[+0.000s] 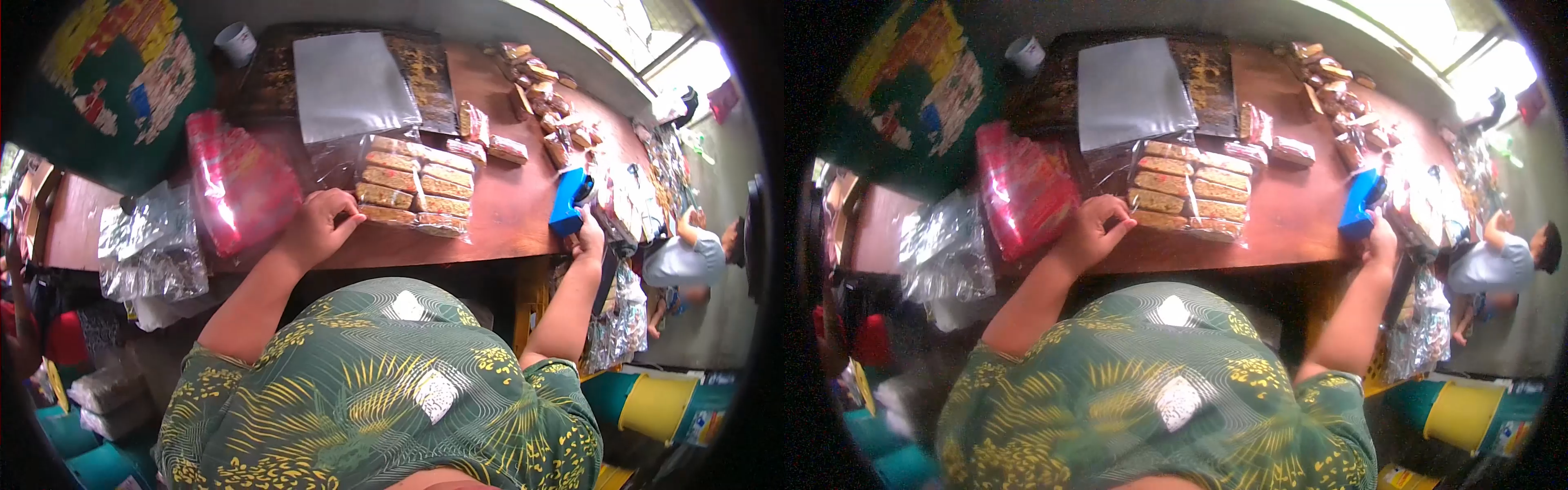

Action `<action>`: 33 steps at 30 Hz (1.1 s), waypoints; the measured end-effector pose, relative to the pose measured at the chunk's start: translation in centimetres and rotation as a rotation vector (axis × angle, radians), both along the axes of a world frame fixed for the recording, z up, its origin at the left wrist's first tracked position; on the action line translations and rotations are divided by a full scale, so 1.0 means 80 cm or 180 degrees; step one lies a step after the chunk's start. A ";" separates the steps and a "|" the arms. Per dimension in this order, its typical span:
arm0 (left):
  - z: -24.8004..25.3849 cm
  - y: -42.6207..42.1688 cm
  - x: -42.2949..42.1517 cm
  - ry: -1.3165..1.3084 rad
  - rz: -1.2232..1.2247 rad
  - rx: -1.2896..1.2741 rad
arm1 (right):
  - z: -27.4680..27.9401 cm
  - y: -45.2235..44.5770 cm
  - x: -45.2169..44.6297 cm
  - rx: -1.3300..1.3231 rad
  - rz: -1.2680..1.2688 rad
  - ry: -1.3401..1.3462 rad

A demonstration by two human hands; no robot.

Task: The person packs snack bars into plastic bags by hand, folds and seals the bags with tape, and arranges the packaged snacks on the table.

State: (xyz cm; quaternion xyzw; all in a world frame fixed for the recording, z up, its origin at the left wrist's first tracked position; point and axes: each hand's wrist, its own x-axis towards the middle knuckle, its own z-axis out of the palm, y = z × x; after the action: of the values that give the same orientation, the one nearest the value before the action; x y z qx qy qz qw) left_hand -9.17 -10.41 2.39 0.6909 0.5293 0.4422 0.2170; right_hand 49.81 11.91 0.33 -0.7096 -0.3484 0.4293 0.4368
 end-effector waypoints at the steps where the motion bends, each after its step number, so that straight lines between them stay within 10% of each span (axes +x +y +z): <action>1: -0.003 0.001 0.001 -0.0159 -0.0035 -0.0052 | 0.023 -0.019 -0.021 0.0143 0.0070 -0.0103; 12: 0.001 0.001 0.001 -0.0238 0.0014 0.0037 | -0.064 -0.054 -0.030 0.2010 0.0064 -0.1635; 23: 0.005 0.001 0.000 -0.0237 0.0071 -0.0058 | -0.011 -0.103 -0.071 0.2080 0.0481 -0.3241; 28: 0.008 -0.001 0.004 -0.0361 0.0132 -0.0180 | 0.111 -0.159 -0.302 0.1349 0.2723 -0.1802; 33: 0.011 0.000 0.000 -0.0505 0.0039 -0.0456 | 0.151 -0.192 -0.445 0.2059 0.4840 -0.2667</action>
State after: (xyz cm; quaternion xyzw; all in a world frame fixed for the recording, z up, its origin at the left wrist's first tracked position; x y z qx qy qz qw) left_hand -9.15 -10.44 3.24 0.6332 0.5449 0.4578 0.3043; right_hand 14.23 -3.47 12.40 -0.2310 -0.9526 0.1908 0.0528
